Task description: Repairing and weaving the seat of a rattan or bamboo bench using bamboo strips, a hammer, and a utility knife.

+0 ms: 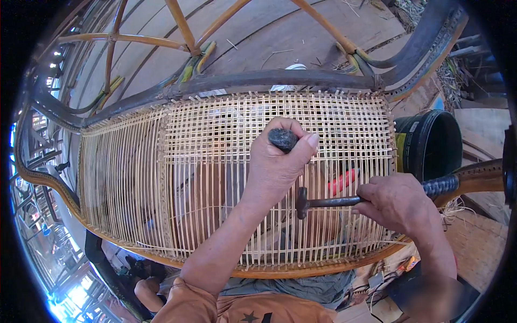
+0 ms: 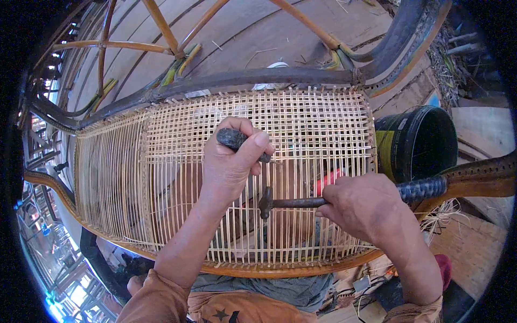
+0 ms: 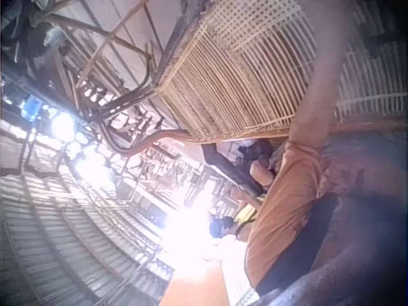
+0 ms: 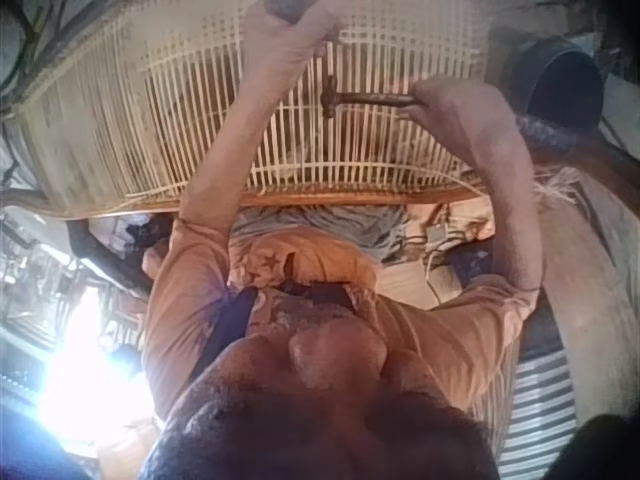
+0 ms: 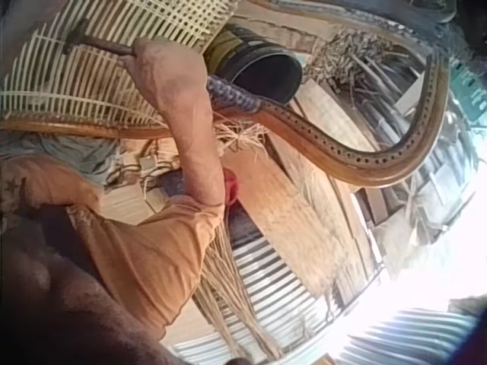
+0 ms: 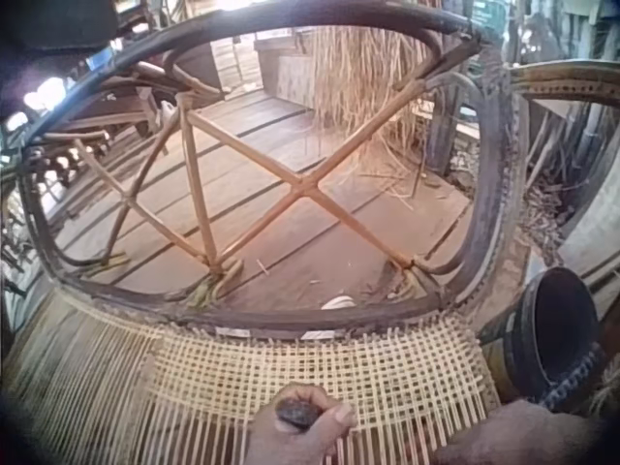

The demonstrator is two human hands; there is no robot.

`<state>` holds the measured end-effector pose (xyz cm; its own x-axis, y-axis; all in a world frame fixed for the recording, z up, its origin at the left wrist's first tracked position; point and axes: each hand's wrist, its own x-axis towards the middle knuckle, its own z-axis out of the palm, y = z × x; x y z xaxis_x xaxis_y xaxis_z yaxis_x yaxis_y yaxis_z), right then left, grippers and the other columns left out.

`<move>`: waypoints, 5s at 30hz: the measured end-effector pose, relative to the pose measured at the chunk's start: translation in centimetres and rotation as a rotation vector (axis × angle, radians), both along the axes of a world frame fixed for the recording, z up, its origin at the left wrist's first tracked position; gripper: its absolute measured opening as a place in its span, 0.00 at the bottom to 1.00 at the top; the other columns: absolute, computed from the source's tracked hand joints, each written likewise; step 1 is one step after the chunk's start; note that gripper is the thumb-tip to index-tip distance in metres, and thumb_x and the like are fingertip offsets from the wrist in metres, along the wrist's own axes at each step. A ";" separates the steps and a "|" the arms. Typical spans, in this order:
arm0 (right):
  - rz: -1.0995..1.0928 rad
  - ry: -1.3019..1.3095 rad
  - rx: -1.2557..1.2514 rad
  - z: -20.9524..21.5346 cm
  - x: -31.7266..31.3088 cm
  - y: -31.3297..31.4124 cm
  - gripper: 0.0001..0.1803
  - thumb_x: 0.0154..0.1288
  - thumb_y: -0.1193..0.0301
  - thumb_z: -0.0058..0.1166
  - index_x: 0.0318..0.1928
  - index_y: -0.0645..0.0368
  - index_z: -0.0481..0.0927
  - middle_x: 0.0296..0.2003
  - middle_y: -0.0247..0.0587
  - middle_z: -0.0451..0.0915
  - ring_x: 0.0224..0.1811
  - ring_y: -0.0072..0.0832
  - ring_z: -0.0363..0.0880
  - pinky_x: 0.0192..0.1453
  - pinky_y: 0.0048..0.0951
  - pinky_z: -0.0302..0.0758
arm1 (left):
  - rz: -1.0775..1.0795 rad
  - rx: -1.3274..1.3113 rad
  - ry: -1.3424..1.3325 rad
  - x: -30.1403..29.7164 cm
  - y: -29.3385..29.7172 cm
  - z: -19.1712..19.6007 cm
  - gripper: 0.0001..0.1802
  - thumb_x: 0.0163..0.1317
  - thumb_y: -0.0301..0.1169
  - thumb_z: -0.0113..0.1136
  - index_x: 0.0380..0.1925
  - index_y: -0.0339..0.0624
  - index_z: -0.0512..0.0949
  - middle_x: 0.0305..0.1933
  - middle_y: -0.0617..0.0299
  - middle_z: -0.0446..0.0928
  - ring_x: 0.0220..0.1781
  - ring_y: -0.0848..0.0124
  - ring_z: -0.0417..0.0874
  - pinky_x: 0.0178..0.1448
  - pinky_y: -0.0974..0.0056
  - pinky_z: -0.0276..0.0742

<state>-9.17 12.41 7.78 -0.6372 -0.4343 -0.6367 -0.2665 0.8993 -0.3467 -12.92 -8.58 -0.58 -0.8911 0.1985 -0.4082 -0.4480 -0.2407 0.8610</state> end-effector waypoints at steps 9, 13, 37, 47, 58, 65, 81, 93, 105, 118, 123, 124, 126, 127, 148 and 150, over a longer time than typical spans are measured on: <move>-0.104 0.164 0.119 0.4 0.3 -0.4 0.11 0.59 0.62 0.59 0.27 0.55 0.77 0.22 0.39 0.76 0.26 0.40 0.79 0.32 0.39 0.74 | -0.032 -0.025 0.044 -0.3 0.9 0.4 0.08 0.60 0.27 0.64 0.32 0.43 0.72 0.26 0.73 0.71 0.27 0.86 0.68 0.29 0.77 0.66; -0.051 0.133 0.102 1.5 0.4 -0.7 0.10 0.59 0.63 0.59 0.28 0.55 0.78 0.24 0.39 0.77 0.27 0.39 0.79 0.31 0.38 0.74 | -0.056 -0.049 0.037 -0.5 0.7 0.4 0.08 0.60 0.26 0.64 0.31 0.43 0.72 0.26 0.73 0.71 0.27 0.86 0.68 0.30 0.77 0.66; -0.079 -0.013 0.192 3.4 0.4 -1.4 0.12 0.61 0.59 0.58 0.29 0.53 0.80 0.24 0.38 0.77 0.29 0.37 0.79 0.33 0.38 0.72 | -0.095 0.031 0.066 -1.4 3.2 -0.4 0.08 0.61 0.29 0.63 0.31 0.42 0.72 0.24 0.75 0.67 0.24 0.86 0.64 0.26 0.76 0.62; -0.068 -0.010 0.251 3.5 0.1 -1.7 0.11 0.58 0.60 0.60 0.29 0.54 0.80 0.24 0.38 0.78 0.29 0.37 0.79 0.33 0.38 0.73 | -0.146 -0.041 0.022 -1.7 3.1 0.0 0.08 0.60 0.27 0.64 0.33 0.41 0.73 0.28 0.69 0.76 0.29 0.82 0.76 0.33 0.76 0.72; -0.069 0.135 0.218 3.7 0.1 -1.0 0.11 0.61 0.62 0.57 0.28 0.56 0.78 0.23 0.39 0.77 0.25 0.35 0.79 0.30 0.36 0.73 | -0.143 0.032 0.081 -1.7 3.4 0.1 0.08 0.61 0.28 0.63 0.34 0.42 0.72 0.28 0.67 0.76 0.29 0.81 0.77 0.34 0.74 0.75; -0.110 -0.047 0.298 3.8 0.6 -1.0 0.10 0.59 0.61 0.59 0.30 0.55 0.79 0.25 0.40 0.77 0.29 0.39 0.79 0.35 0.39 0.74 | -0.103 0.048 0.081 -1.1 5.2 -0.6 0.09 0.61 0.28 0.63 0.30 0.41 0.72 0.23 0.75 0.67 0.24 0.86 0.63 0.27 0.76 0.62; -0.149 0.099 0.284 4.1 1.6 0.3 0.12 0.58 0.61 0.59 0.27 0.55 0.79 0.24 0.40 0.77 0.29 0.38 0.79 0.34 0.38 0.74 | -0.090 0.091 0.070 -0.7 7.8 -0.9 0.08 0.62 0.30 0.62 0.31 0.41 0.72 0.22 0.74 0.67 0.23 0.85 0.63 0.27 0.75 0.63; -0.316 0.089 0.317 3.9 2.4 -2.3 0.10 0.55 0.66 0.63 0.31 0.59 0.79 0.24 0.44 0.76 0.29 0.44 0.78 0.36 0.43 0.71 | 0.074 -0.016 0.205 -0.3 -0.5 1.9 0.09 0.59 0.28 0.65 0.30 0.43 0.72 0.25 0.68 0.73 0.27 0.80 0.74 0.32 0.72 0.73; -0.195 -0.018 -0.001 0.9 0.2 -8.4 0.15 0.61 0.57 0.57 0.30 0.57 0.78 0.22 0.44 0.77 0.29 0.43 0.79 0.34 0.42 0.73 | 0.260 -0.093 0.083 -0.2 -10.0 1.6 0.10 0.60 0.29 0.65 0.30 0.42 0.71 0.24 0.67 0.74 0.25 0.82 0.75 0.30 0.75 0.71; -0.161 0.020 -0.095 -1.5 -2.9 -8.5 0.14 0.62 0.57 0.56 0.29 0.54 0.80 0.24 0.43 0.79 0.30 0.42 0.80 0.35 0.42 0.75 | 0.026 -0.319 0.204 -1.3 -8.1 0.6 0.10 0.61 0.29 0.64 0.28 0.43 0.71 0.23 0.73 0.70 0.25 0.85 0.68 0.29 0.76 0.66; -0.102 -0.037 -0.077 -0.5 -1.6 -8.8 0.14 0.61 0.58 0.57 0.29 0.55 0.80 0.24 0.43 0.79 0.30 0.42 0.80 0.35 0.42 0.76 | 0.155 -0.056 0.165 -2.1 -10.0 1.3 0.09 0.61 0.28 0.64 0.29 0.42 0.71 0.24 0.67 0.75 0.26 0.80 0.77 0.32 0.73 0.74; -0.096 -0.063 -0.074 -0.6 -1.5 -8.7 0.14 0.61 0.58 0.57 0.29 0.55 0.80 0.24 0.43 0.79 0.29 0.42 0.80 0.35 0.43 0.76 | 0.181 -0.077 0.158 -2.3 -10.2 1.8 0.10 0.61 0.29 0.64 0.29 0.42 0.71 0.24 0.67 0.75 0.26 0.80 0.77 0.32 0.74 0.74; -0.100 -0.086 -0.079 -0.9 -1.5 -8.7 0.13 0.61 0.59 0.57 0.30 0.56 0.81 0.23 0.43 0.79 0.29 0.42 0.80 0.34 0.43 0.75 | 0.199 -0.143 0.142 -2.6 -10.3 2.2 0.10 0.61 0.29 0.64 0.30 0.41 0.71 0.24 0.66 0.75 0.26 0.80 0.78 0.33 0.74 0.74; -0.093 -0.084 -0.090 -1.0 -1.4 -8.8 0.13 0.61 0.59 0.57 0.30 0.56 0.81 0.23 0.43 0.79 0.29 0.42 0.80 0.34 0.43 0.75 | 0.205 -0.155 0.145 -2.6 -10.5 2.1 0.10 0.61 0.29 0.64 0.30 0.41 0.71 0.24 0.66 0.75 0.26 0.80 0.78 0.33 0.74 0.74; -0.092 -0.059 -0.118 -1.7 -2.2 -10.3 0.12 0.59 0.60 0.58 0.29 0.56 0.80 0.24 0.44 0.79 0.29 0.43 0.80 0.34 0.43 0.75 | 0.133 -0.221 0.127 -1.7 -10.9 0.9 0.08 0.63 0.27 0.61 0.31 0.40 0.70 0.24 0.60 0.76 0.27 0.74 0.79 0.37 0.69 0.77; -0.094 -0.060 -0.146 -1.6 -2.4 -10.3 0.12 0.60 0.60 0.58 0.29 0.56 0.80 0.24 0.44 0.79 0.30 0.43 0.80 0.35 0.43 0.75 | 0.177 -0.142 0.132 -1.6 -11.2 0.8 0.08 0.63 0.27 0.61 0.31 0.40 0.70 0.24 0.60 0.76 0.27 0.74 0.79 0.37 0.68 0.77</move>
<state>-11.53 2.15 6.14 -0.6424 -0.4651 -0.6091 -0.1582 0.8581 -0.4885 -14.49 -19.76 0.27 -0.9543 -0.0166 -0.2983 -0.2908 -0.1783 0.9400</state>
